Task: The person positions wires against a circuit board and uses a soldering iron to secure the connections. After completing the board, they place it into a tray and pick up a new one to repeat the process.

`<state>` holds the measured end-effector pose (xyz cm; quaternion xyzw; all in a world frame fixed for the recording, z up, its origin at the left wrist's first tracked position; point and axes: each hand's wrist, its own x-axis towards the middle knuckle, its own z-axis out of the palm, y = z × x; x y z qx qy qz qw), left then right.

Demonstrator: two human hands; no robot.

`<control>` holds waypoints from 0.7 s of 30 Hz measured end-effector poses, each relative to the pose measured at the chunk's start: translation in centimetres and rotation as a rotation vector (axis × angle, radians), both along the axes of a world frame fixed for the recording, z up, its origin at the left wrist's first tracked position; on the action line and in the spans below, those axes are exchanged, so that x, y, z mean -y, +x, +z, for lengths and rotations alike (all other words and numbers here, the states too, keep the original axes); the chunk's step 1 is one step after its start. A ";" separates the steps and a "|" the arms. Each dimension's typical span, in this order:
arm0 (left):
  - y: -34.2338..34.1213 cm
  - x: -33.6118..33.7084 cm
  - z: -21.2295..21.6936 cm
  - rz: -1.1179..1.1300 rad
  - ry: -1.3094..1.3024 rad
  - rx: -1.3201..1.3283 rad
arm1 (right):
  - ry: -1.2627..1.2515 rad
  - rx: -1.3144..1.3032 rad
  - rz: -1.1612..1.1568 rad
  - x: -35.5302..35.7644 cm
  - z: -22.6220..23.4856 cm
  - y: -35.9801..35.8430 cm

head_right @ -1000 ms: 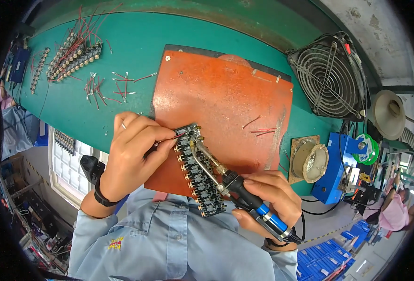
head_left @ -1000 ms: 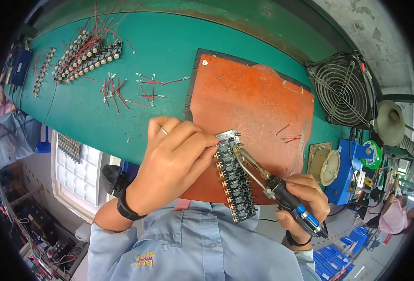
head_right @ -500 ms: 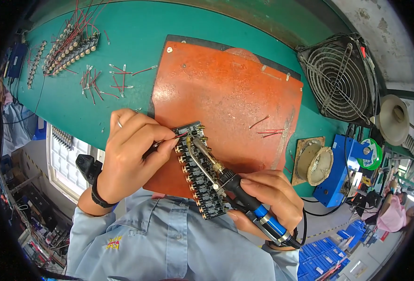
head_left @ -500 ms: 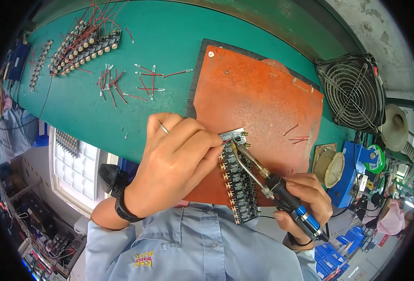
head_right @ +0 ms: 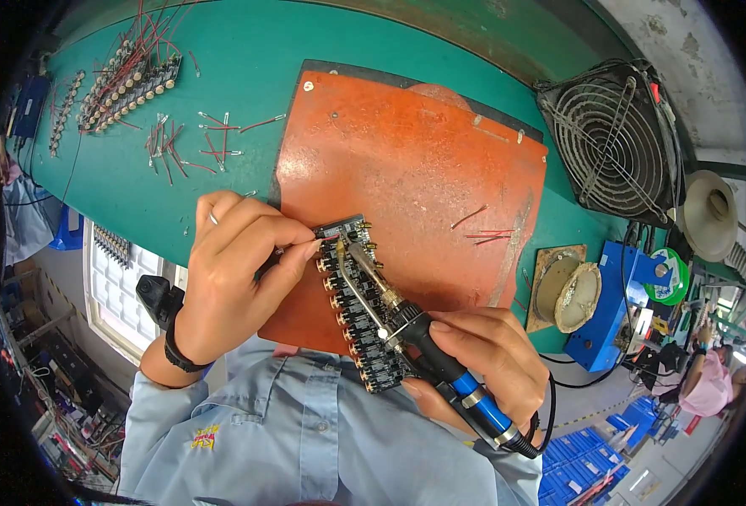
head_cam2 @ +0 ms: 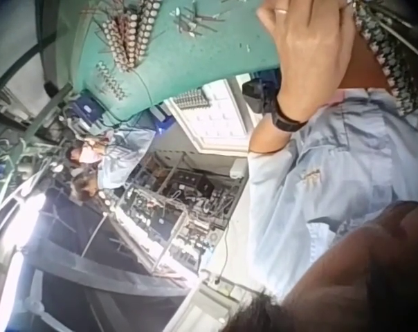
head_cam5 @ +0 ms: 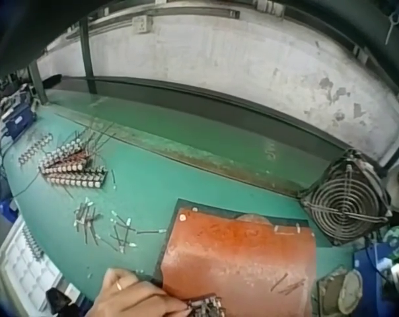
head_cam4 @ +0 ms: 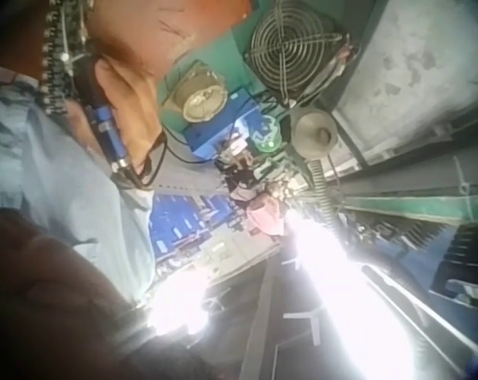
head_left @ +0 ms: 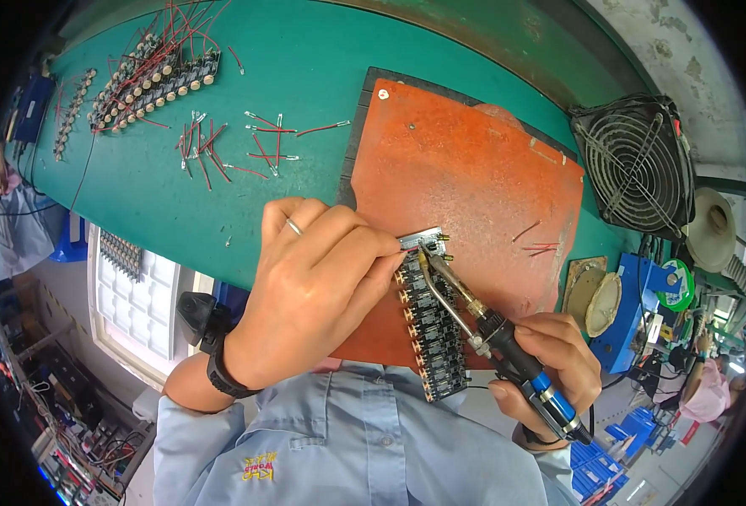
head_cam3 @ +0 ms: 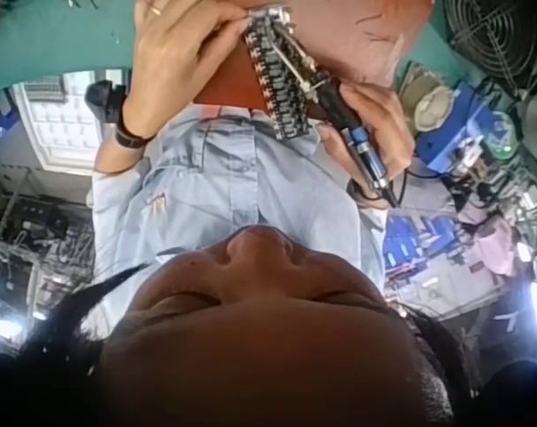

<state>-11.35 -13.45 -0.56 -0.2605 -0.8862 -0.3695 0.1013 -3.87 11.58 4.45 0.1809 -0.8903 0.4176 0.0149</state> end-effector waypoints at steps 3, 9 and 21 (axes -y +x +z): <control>0.0 -0.1 0.1 0.013 0.011 -0.006 | -0.030 -0.030 -0.015 -0.4 -0.4 0.2; 0.1 0.0 -0.2 0.013 0.005 -0.008 | -0.087 -0.058 -0.029 -0.6 -0.5 0.4; 0.1 0.3 0.2 0.013 -0.011 0.013 | -0.024 0.022 -0.017 0.1 0.0 0.0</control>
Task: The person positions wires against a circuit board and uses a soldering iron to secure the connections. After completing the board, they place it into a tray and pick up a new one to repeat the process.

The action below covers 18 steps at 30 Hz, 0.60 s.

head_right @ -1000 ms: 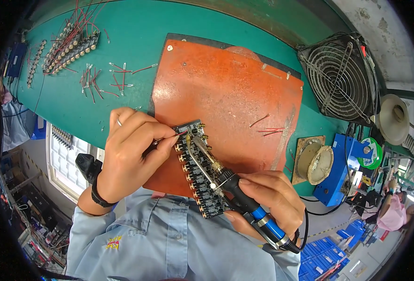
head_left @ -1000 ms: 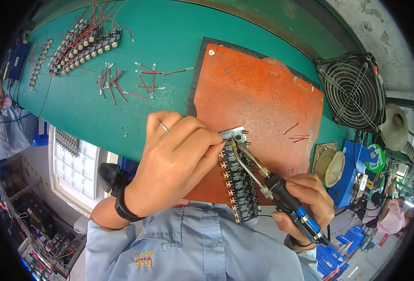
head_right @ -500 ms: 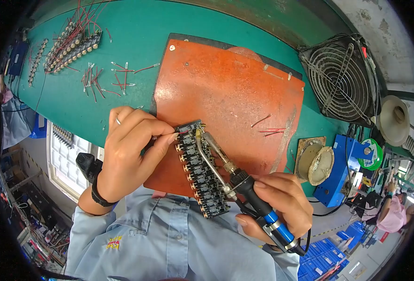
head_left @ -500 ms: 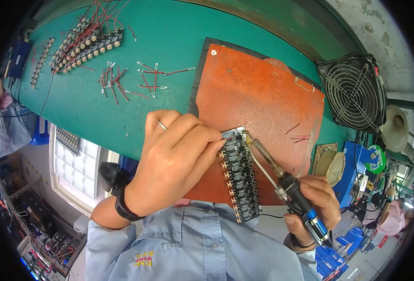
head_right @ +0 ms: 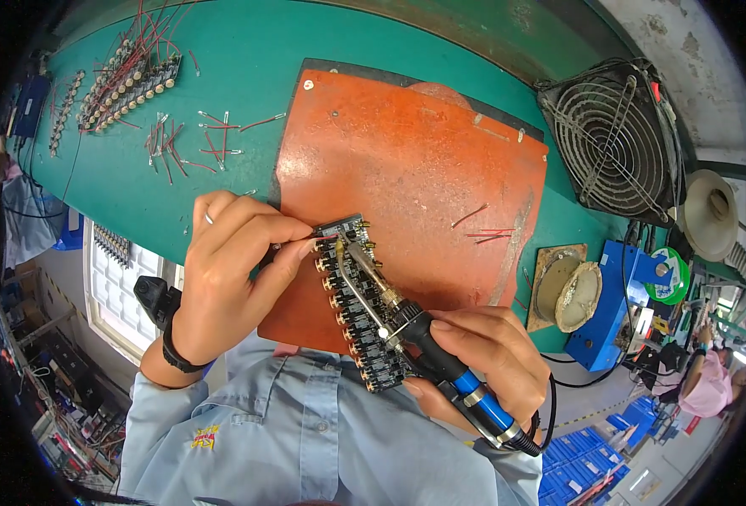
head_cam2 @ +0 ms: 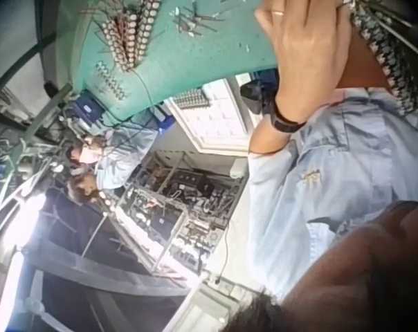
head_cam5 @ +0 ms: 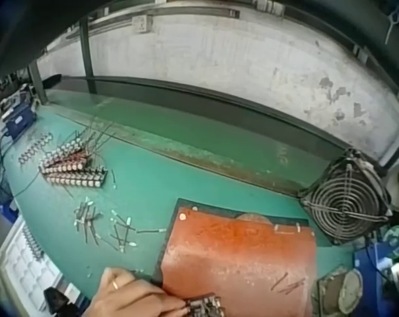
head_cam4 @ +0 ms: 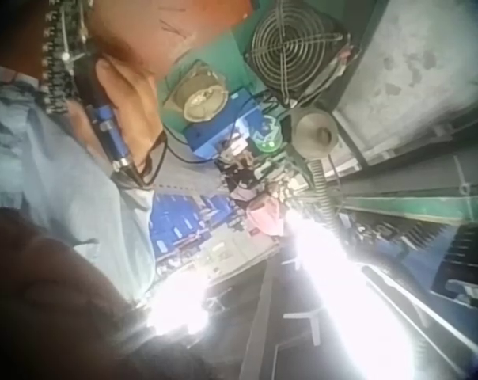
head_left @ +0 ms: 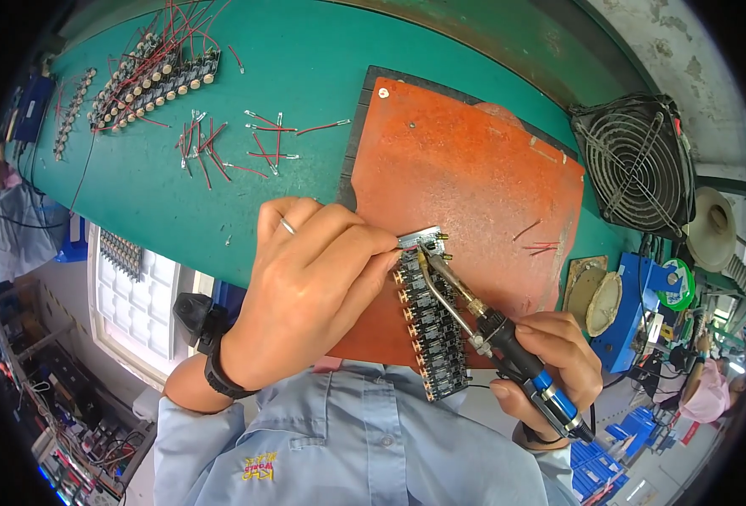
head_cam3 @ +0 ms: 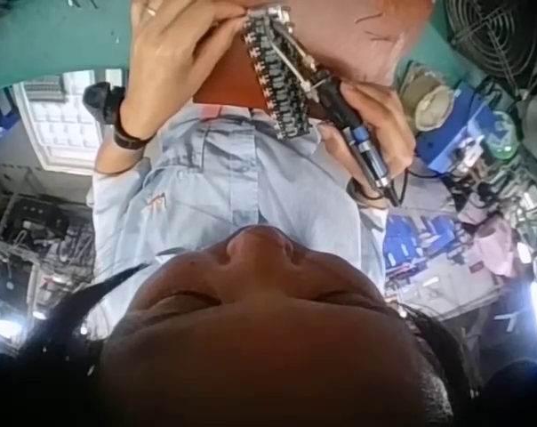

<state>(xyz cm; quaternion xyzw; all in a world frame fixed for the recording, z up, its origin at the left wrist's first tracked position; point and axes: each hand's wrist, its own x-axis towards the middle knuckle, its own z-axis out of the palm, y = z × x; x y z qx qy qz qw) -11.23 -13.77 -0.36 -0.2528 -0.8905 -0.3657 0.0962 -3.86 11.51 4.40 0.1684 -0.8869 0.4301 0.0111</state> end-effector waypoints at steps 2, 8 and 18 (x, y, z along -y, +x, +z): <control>0.0 0.2 0.0 -0.006 -0.001 -0.012 | 0.008 -0.002 0.005 0.0 0.1 -0.1; 0.1 0.7 -0.3 -0.007 0.036 0.012 | 0.024 -0.043 0.026 0.0 0.0 -0.1; 0.4 0.3 0.2 0.021 0.046 0.162 | -0.139 -0.130 -0.165 -1.2 -0.6 1.1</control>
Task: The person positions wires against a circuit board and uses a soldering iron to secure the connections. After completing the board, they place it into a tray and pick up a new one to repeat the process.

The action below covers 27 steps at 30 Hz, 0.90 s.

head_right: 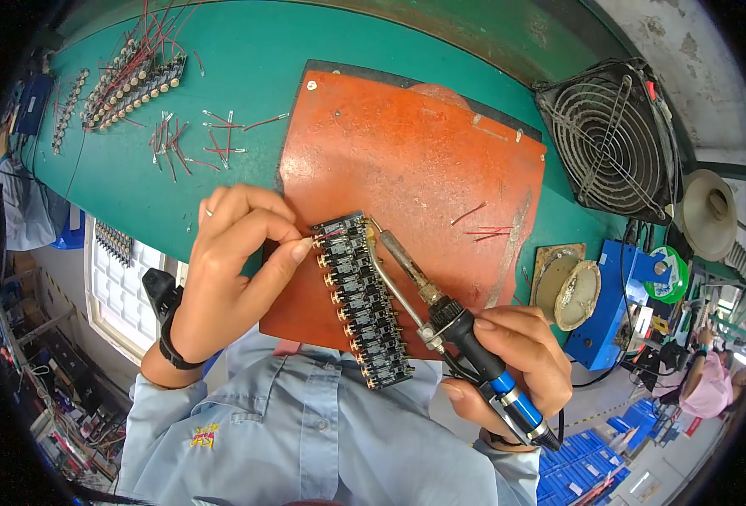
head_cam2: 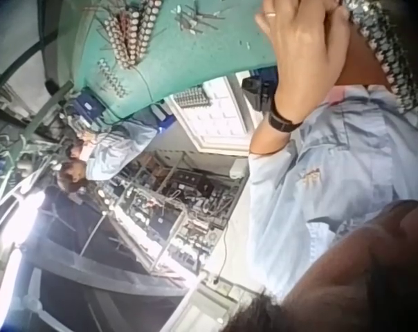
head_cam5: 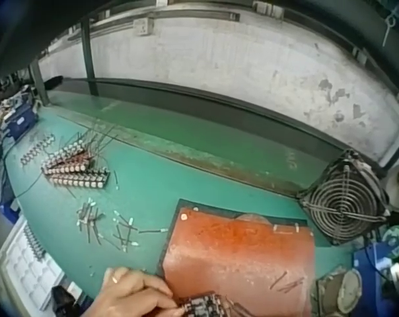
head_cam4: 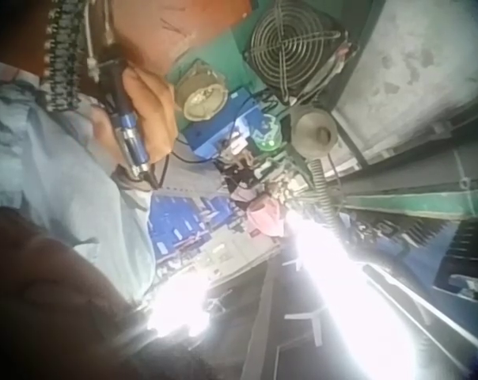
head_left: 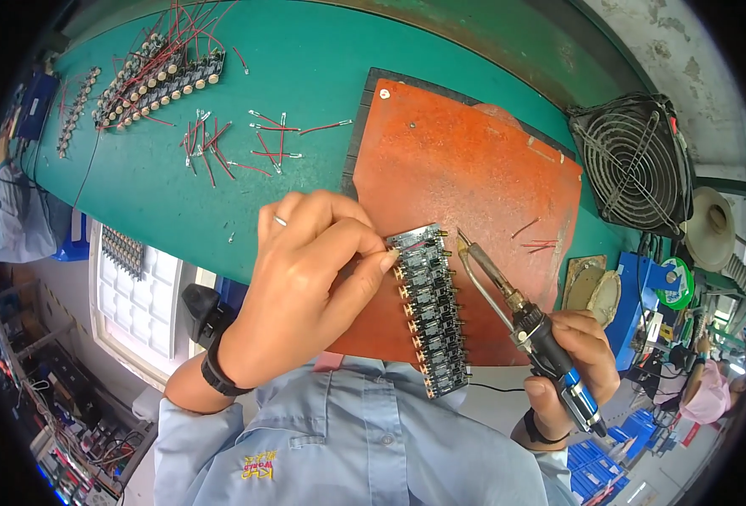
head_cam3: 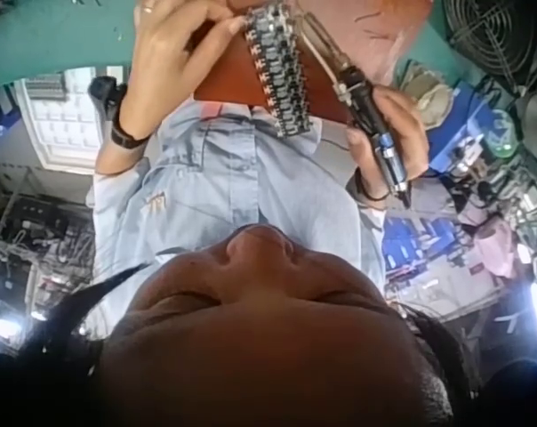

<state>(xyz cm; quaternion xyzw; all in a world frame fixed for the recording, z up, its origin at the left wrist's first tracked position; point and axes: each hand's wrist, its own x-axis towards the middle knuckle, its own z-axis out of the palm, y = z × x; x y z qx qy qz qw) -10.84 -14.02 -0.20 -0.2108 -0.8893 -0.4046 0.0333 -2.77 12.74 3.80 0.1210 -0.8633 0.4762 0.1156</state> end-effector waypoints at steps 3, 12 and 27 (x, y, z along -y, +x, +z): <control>-0.3 0.1 -0.7 -0.019 0.077 0.060 | 0.005 0.019 0.012 -0.1 0.0 0.1; -0.9 0.2 -0.3 -0.046 0.083 0.151 | 0.049 0.062 0.104 0.2 -0.2 -0.2; -1.0 0.1 -0.5 -0.032 0.119 0.178 | 0.095 0.116 0.168 1.0 -0.4 -1.1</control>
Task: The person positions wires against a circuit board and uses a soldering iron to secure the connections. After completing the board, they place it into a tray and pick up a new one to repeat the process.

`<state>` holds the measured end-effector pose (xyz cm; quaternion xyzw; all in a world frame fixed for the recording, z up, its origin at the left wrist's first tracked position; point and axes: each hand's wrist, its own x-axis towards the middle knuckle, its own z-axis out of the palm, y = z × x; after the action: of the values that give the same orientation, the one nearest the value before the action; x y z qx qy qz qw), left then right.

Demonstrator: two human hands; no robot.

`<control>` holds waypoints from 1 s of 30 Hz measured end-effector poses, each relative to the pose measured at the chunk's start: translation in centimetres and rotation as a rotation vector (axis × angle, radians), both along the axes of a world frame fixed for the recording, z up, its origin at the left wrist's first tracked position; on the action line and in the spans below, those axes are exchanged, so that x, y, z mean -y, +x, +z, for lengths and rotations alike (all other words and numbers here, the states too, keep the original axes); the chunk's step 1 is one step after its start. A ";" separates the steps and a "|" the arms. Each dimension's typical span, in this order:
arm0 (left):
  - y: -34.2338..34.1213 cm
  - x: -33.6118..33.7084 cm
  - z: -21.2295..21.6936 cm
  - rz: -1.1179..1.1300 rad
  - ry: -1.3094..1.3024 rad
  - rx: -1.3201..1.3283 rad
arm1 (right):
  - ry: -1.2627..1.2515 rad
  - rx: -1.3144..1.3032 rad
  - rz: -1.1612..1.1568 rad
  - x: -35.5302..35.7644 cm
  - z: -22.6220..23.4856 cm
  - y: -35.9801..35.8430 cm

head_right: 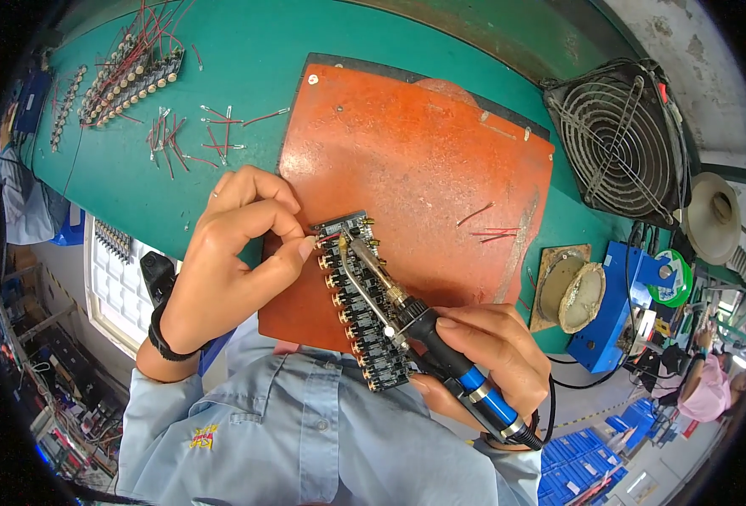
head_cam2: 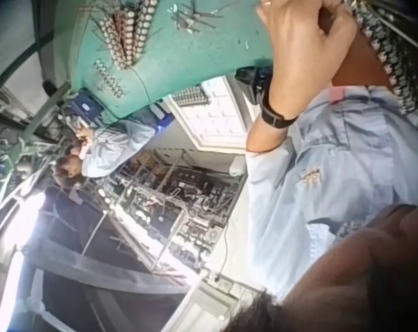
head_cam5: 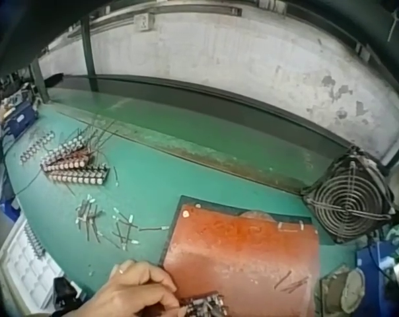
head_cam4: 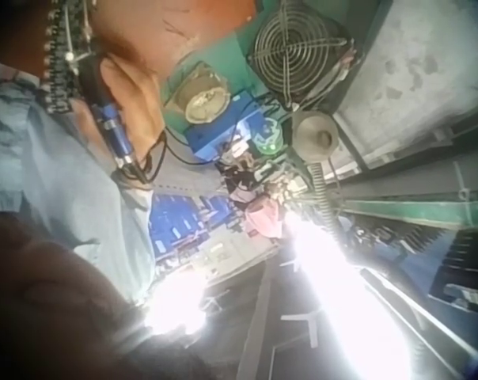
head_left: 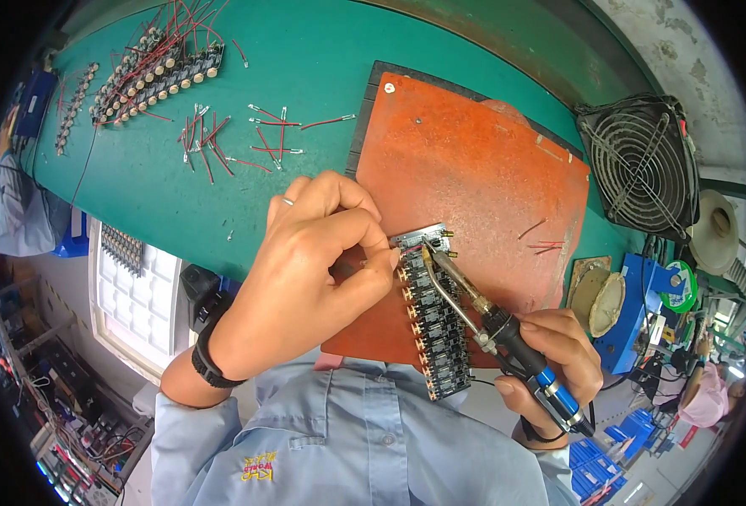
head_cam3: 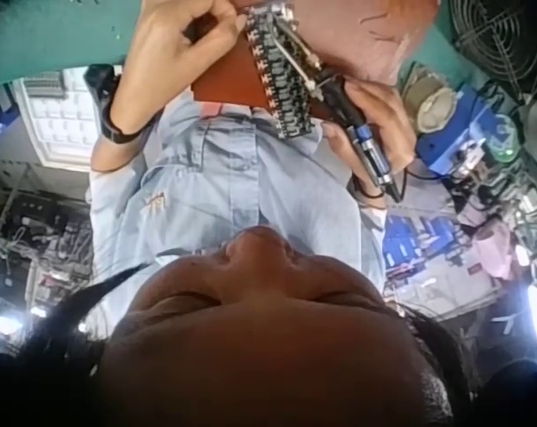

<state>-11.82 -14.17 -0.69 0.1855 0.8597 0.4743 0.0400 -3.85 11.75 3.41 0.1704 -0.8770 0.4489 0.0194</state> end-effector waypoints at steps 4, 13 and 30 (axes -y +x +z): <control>-0.1 -0.1 0.0 -0.001 0.007 0.000 | 0.003 -0.002 -0.001 0.0 0.1 0.1; -0.1 -0.1 -0.1 0.001 0.017 -0.012 | -0.076 -0.088 -0.073 -0.4 0.3 0.2; -0.1 -0.1 -0.1 -0.003 0.003 -0.005 | 0.006 -0.038 -0.019 0.1 0.2 -0.1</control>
<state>-11.95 -14.11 -0.78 0.1878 0.8587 0.4753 0.0383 -3.96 11.69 3.56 0.1707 -0.8794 0.4426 0.0397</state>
